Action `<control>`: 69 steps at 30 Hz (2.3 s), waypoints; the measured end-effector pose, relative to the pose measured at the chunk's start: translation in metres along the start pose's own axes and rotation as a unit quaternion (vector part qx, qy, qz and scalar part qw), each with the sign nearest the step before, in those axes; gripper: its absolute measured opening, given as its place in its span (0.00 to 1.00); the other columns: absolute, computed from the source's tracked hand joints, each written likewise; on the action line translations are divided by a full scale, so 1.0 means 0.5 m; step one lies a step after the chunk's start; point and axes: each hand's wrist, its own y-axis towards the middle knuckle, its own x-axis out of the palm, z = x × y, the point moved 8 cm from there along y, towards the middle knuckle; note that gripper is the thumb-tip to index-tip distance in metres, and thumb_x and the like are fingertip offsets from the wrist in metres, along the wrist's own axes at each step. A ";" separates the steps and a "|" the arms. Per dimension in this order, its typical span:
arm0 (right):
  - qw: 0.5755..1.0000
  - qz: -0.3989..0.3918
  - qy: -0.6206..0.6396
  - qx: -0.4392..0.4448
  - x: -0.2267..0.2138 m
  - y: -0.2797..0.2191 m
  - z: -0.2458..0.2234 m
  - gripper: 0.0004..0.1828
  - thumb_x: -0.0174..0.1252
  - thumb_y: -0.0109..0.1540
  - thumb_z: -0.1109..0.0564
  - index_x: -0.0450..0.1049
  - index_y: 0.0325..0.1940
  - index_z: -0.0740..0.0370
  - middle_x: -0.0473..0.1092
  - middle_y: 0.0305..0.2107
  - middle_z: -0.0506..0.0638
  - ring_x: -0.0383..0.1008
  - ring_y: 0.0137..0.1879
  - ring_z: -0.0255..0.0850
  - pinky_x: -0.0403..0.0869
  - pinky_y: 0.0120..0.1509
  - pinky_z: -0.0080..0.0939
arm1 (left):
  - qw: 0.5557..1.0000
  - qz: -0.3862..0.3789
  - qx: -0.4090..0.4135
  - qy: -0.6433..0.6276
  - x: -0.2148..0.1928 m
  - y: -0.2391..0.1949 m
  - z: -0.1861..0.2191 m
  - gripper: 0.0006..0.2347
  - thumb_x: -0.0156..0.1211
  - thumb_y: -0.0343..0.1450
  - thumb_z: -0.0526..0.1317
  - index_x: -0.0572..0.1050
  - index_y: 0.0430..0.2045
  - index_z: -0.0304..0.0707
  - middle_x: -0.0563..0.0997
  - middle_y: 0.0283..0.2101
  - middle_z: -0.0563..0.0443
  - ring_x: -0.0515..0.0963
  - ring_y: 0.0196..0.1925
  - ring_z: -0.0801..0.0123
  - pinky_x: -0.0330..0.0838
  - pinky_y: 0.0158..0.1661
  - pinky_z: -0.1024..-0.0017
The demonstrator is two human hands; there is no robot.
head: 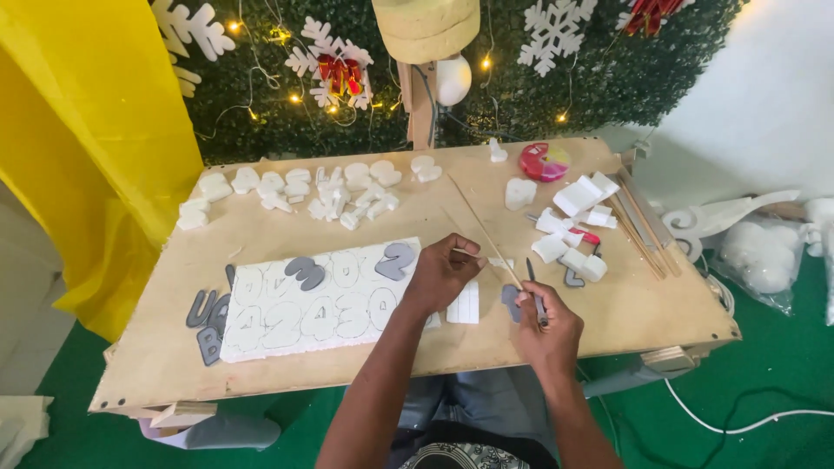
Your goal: The person uses a craft knife to carve a small white foam block on a wooden workbench. They repeatedly score and cut the foam, occasionally rotating the piece to work on different sides. Finished foam letters and numbers are visible on the table.
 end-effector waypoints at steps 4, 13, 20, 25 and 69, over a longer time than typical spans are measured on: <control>0.997 0.035 -0.058 -0.032 -0.035 0.033 0.010 0.08 0.62 0.63 0.62 0.83 0.44 0.55 0.79 0.28 0.59 0.81 0.40 0.57 0.76 0.40 0.54 | 1.000 0.001 0.006 0.020 0.000 0.011 -0.023 0.09 0.66 0.72 0.35 0.77 0.42 0.30 0.82 0.41 0.31 0.82 0.42 0.59 0.79 0.40 0.62; 0.983 0.061 -0.117 -0.129 -0.074 0.043 0.019 0.06 0.65 0.61 0.65 0.84 0.39 0.59 0.77 0.24 0.61 0.80 0.34 0.59 0.74 0.34 0.50 | 1.000 0.000 -0.010 0.024 -0.002 0.006 -0.024 0.09 0.66 0.71 0.36 0.78 0.42 0.33 0.83 0.36 0.34 0.80 0.36 0.65 0.76 0.34 0.67; 0.980 0.024 -0.170 -0.104 -0.049 0.039 0.053 0.08 0.66 0.61 0.60 0.83 0.44 0.57 0.80 0.33 0.57 0.80 0.39 0.59 0.78 0.45 0.58 | 0.999 0.009 -0.008 0.032 -0.008 0.007 -0.022 0.08 0.66 0.71 0.36 0.79 0.41 0.34 0.83 0.36 0.32 0.81 0.34 0.63 0.76 0.33 0.67; 0.973 0.013 -0.207 -0.099 -0.044 0.043 0.080 0.12 0.68 0.59 0.59 0.82 0.46 0.56 0.81 0.35 0.55 0.80 0.42 0.57 0.78 0.49 0.59 | 0.999 0.005 -0.010 0.039 -0.006 0.011 -0.030 0.09 0.66 0.71 0.37 0.79 0.42 0.34 0.83 0.36 0.33 0.81 0.35 0.63 0.76 0.33 0.67; 0.943 -0.104 -0.181 -0.258 0.235 0.437 0.065 0.20 0.70 0.64 0.52 0.77 0.56 0.63 0.75 0.43 0.63 0.78 0.51 0.64 0.75 0.54 0.60 | 0.979 -0.027 0.127 0.157 0.009 0.000 0.011 0.08 0.61 0.70 0.27 0.77 0.41 0.25 0.82 0.39 0.30 0.85 0.42 0.41 0.82 0.42 0.53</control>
